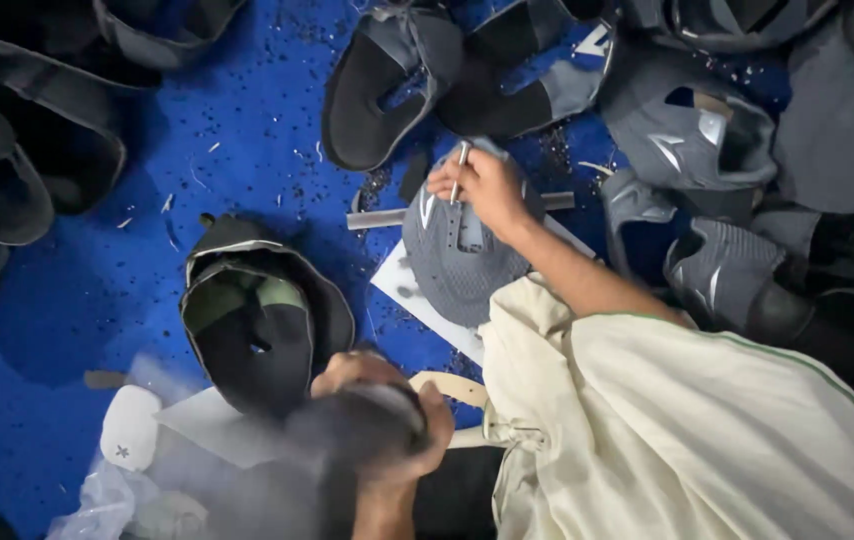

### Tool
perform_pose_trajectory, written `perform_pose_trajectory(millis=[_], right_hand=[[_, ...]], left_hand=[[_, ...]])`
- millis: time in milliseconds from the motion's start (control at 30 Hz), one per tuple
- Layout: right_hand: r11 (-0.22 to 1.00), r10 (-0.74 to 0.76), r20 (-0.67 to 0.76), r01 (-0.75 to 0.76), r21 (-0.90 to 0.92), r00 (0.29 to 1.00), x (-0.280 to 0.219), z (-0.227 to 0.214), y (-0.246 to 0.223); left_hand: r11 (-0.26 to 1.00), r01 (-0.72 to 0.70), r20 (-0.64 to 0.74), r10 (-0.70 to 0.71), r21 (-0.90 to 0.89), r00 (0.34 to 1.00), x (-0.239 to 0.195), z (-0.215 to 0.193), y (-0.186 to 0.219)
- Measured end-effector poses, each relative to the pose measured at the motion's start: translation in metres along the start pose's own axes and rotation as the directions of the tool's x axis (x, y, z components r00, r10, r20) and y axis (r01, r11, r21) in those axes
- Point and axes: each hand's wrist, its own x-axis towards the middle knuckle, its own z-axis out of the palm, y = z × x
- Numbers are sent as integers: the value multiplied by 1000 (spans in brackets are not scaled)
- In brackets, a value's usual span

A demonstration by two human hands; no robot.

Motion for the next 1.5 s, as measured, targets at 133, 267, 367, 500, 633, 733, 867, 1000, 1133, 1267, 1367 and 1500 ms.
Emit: perform_pose_trajectory(millis=[133,267,367,500,633,733,867,1000,1133,1267,1367,1500], right_hand=[[812,-453,160,480,-332,877,-15,-7,20],[769,-483,212,528,-361,849,-8,-8,17],[994,-111,6,111,21,994,8,-9,2],[998,-56,-16,55,-38,998,30,-15,15],[770,-386,45,348,-535,922,-2,-3,0],[474,-552,342,624,-622,761,-11,-7,-5],[938,-338,-79,342,53,938,2,-47,12],[857,-109,-145,166,488,983,-23,-108,-5],[996,-62,-159,71,50,985,-20,-133,30],[979,54,-216,-94,-182,975,-13,-119,26],[987,158,-215,-162,-1,964,-19,-123,-7],[879,-72,-166,141,455,984,-51,-118,-53]], left_hand=[[980,-183,-21,182,-74,983,-12,27,-77],[959,88,132,-127,271,983,-14,31,-78],[946,168,95,-201,276,975,-4,13,-19],[981,-153,-11,156,121,988,17,-9,43],[833,-392,-264,307,-390,915,28,23,2],[985,-72,153,47,159,987,12,38,-69],[828,352,254,-489,437,835,-60,-10,-83],[846,-340,503,101,411,858,-124,-87,-157],[695,-220,363,-63,685,930,-3,-18,-75],[756,-246,270,95,607,958,89,110,-134],[958,-176,271,112,226,956,145,164,-106],[883,-171,-74,154,-436,985,203,132,-40]])
